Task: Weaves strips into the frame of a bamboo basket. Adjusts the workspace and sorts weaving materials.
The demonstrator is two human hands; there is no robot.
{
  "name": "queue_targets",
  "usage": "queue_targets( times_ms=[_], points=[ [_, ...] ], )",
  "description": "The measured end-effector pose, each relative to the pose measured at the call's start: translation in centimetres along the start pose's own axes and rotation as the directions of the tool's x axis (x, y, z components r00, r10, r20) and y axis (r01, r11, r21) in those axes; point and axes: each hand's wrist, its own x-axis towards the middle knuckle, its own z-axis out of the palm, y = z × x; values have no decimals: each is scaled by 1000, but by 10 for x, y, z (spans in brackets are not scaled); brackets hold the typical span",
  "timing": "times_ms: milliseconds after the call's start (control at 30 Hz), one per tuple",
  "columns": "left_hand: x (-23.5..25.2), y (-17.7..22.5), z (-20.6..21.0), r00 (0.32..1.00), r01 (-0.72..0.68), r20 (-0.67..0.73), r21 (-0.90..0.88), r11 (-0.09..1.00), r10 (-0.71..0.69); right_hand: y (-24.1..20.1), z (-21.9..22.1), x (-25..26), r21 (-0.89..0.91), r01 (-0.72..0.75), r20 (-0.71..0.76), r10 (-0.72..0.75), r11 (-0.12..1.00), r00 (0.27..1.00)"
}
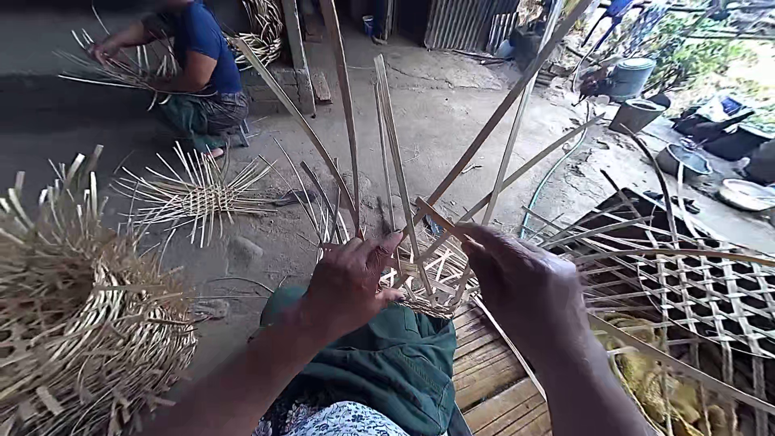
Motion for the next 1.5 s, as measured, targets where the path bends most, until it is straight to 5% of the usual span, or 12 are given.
queue_targets(
  times_ms=[200,300,500,633,800,1033,1233,1500],
  points=[
    [-2,1,-3,999,30,12,-53,998,-30,15,15,28,291,-155,430,16,944,903],
    [-1,-2,-7,998,25,52,-72,997,-22,19,18,30,264,-218,531,47,940,846],
    [2,-8,0,999,38,18,-87,996,-37,0,42,17,-31,26,328,-14,999,945],
    [4,-16,-12,993,113,48,-222,969,-105,-14,51,17,-91,53,190,-35,994,981],
    [25,-40,-39,906,367,103,-673,642,-410,-18,62,13,161,-1,223,-35,987,974],
    [42,-42,-48,941,268,302,-387,882,-153,-40,56,13,-22,114,114,-111,993,987],
    [39,-46,-46,896,394,395,-495,774,-203,-26,62,18,140,45,295,-85,989,952],
    [41,-45,-42,866,498,352,-552,669,-355,-29,72,17,200,119,212,-161,973,964]
  ],
)
